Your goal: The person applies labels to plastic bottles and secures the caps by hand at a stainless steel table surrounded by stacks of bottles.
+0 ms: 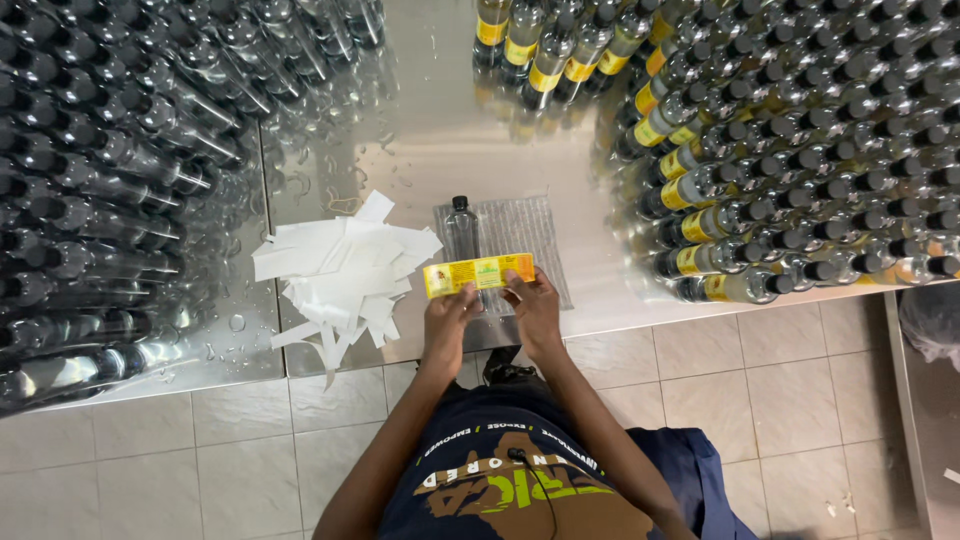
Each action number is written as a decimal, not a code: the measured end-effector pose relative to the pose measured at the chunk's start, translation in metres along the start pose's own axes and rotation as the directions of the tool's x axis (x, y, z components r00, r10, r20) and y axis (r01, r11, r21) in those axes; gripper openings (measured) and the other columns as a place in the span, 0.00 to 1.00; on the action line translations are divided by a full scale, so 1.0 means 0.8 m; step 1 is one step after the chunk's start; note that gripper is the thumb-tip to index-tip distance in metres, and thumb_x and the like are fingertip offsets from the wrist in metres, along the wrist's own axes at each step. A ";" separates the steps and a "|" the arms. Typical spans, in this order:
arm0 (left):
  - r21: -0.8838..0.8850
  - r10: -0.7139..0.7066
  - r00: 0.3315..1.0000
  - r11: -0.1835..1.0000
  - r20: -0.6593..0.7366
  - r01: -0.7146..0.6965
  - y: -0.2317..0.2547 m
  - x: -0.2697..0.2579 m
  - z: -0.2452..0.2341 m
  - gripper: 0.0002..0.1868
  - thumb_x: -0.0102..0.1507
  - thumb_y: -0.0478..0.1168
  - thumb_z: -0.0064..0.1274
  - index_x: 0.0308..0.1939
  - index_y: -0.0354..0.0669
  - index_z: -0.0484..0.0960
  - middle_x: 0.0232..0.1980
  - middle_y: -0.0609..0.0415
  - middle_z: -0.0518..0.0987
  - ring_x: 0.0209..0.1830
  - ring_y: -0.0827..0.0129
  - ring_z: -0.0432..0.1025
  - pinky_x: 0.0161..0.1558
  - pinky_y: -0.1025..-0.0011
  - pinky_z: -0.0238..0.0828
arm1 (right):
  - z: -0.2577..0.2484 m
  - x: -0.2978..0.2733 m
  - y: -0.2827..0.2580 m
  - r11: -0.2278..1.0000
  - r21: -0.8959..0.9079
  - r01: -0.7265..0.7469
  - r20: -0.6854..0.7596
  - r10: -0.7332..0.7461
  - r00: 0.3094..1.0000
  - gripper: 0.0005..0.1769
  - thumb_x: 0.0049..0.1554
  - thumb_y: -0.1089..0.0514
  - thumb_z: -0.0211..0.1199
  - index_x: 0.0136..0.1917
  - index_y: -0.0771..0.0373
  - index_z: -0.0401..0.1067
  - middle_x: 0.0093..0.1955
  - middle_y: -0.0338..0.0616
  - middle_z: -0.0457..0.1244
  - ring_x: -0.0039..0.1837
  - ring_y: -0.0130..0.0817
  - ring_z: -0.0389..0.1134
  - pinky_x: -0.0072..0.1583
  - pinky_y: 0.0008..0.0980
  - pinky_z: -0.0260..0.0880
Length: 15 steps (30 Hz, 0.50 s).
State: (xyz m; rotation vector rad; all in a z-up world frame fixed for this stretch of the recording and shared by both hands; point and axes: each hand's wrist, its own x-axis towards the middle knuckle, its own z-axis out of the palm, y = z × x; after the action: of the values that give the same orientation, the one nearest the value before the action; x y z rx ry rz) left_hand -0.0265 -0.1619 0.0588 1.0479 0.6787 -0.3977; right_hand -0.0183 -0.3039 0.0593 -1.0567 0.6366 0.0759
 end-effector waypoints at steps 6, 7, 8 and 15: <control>0.230 0.269 0.918 0.951 -0.290 -0.205 -0.025 0.067 -0.004 0.19 0.68 0.46 0.71 0.54 0.37 0.84 0.46 0.49 0.84 0.46 0.71 0.72 0.49 0.61 0.68 | 0.012 0.038 0.051 0.990 -0.088 0.113 -0.145 -0.125 0.981 0.16 0.61 0.60 0.77 0.59 0.68 0.77 0.50 0.39 0.65 0.48 0.23 0.68 0.57 0.28 0.78; 0.235 0.256 0.922 0.953 -0.289 -0.191 -0.028 0.074 -0.004 0.19 0.68 0.46 0.71 0.54 0.37 0.84 0.46 0.49 0.84 0.46 0.71 0.72 0.49 0.61 0.68 | 0.015 0.045 0.056 0.991 -0.089 0.104 -0.159 -0.118 0.980 0.16 0.61 0.60 0.77 0.59 0.68 0.77 0.50 0.39 0.65 0.48 0.23 0.68 0.57 0.28 0.78; 0.257 0.276 0.907 0.946 -0.318 -0.198 -0.033 0.082 -0.005 0.18 0.66 0.45 0.71 0.53 0.38 0.85 0.46 0.48 0.85 0.47 0.70 0.74 0.49 0.62 0.69 | 0.018 0.052 0.061 0.982 -0.131 0.133 -0.193 -0.157 0.968 0.17 0.59 0.59 0.79 0.58 0.67 0.78 0.48 0.39 0.64 0.48 0.24 0.68 0.55 0.28 0.78; 0.365 0.285 0.912 0.916 -0.294 -0.169 -0.082 0.128 -0.027 0.23 0.68 0.53 0.71 0.59 0.46 0.83 0.48 0.50 0.88 0.50 0.66 0.81 0.48 0.58 0.73 | 0.004 0.078 0.105 0.923 -0.338 0.185 -0.289 -0.289 0.913 0.15 0.58 0.57 0.82 0.53 0.62 0.79 0.47 0.38 0.65 0.50 0.23 0.64 0.55 0.31 0.70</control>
State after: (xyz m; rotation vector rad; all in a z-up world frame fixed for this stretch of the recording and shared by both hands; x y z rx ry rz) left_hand 0.0024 -0.1713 -0.0611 1.5271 0.8018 -0.1212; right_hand 0.0043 -0.2733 -0.0383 -1.4595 0.8123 -0.2338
